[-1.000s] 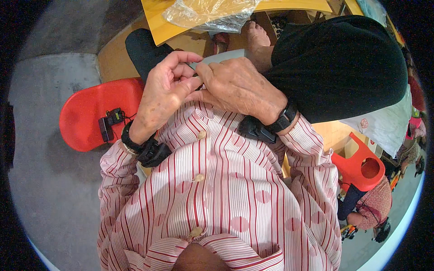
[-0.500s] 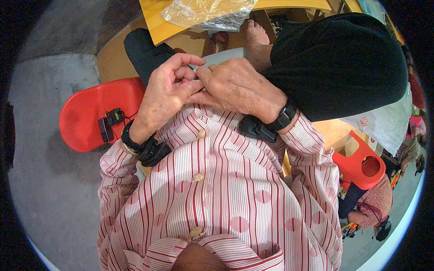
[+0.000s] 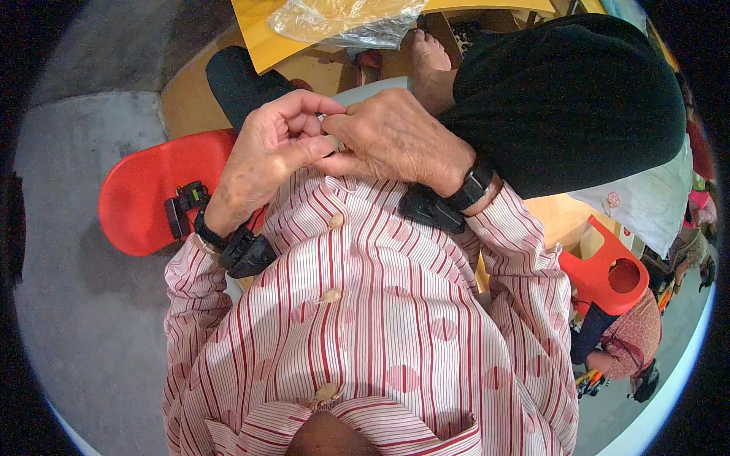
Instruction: The person assembles small plastic components by hand, inserting small black circular items into a container.
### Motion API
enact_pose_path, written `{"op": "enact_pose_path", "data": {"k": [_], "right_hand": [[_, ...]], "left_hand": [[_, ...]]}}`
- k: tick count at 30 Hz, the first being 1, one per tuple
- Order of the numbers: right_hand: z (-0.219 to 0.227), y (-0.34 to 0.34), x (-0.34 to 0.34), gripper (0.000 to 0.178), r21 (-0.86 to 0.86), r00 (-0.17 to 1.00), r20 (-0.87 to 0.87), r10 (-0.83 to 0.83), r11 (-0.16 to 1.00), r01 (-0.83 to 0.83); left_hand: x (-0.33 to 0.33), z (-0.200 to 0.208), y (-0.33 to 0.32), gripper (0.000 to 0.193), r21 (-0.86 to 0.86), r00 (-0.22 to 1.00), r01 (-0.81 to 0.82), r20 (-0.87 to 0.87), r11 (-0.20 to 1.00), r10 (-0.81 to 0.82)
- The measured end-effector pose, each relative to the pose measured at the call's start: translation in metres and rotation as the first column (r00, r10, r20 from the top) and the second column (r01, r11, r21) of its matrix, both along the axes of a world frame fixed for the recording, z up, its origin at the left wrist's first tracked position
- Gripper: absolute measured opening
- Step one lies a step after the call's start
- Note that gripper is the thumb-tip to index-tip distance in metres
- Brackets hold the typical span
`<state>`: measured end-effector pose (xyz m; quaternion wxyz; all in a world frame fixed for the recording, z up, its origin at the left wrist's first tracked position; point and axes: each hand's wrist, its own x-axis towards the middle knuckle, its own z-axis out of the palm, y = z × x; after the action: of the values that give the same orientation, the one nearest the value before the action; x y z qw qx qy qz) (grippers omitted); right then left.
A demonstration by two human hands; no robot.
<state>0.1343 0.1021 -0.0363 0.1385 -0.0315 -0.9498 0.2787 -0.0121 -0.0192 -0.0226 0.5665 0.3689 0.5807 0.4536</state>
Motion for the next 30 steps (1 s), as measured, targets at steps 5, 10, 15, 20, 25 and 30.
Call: {"op": "enact_pose_path", "data": {"k": [5, 10, 15, 20, 25, 30], "right_hand": [[-0.002, 0.000, 0.010, 0.035, 0.044, 1.000, -0.007, 0.007, 0.999, -0.006], [-0.004, 0.001, 0.015, 0.035, -0.003, 1.000, -0.014, -0.010, 1.000, 0.010], [-0.006, 0.001, 0.016, 0.033, -0.068, 1.000, -0.019, -0.024, 0.997, 0.023], [-0.006, 0.001, 0.016, 0.034, -0.113, 0.999, 0.016, -0.038, 0.993, 0.039], [-0.010, 0.004, 0.019, 0.037, -0.079, 1.000, -0.014, -0.014, 0.997, 0.012], [-0.012, 0.002, 0.016, 0.040, -0.060, 1.000, -0.022, 0.001, 0.998, -0.002]], "left_hand": [[0.014, -0.007, -0.002, 0.036, 0.000, 0.997, -0.043, 0.066, 0.999, 0.043], [0.020, -0.002, -0.001, 0.036, -0.014, 0.974, -0.079, 0.210, 0.997, 0.081], [0.019, -0.001, -0.002, 0.035, -0.035, 0.941, -0.092, 0.324, 0.995, 0.098], [0.011, -0.003, -0.003, 0.035, 0.020, 0.946, -0.067, 0.319, 0.998, 0.057], [0.021, -0.002, 0.000, 0.034, 0.001, 0.950, -0.133, 0.287, 0.991, 0.127], [0.015, -0.004, -0.002, 0.034, 0.046, 0.971, -0.114, 0.218, 0.992, 0.102]]}}
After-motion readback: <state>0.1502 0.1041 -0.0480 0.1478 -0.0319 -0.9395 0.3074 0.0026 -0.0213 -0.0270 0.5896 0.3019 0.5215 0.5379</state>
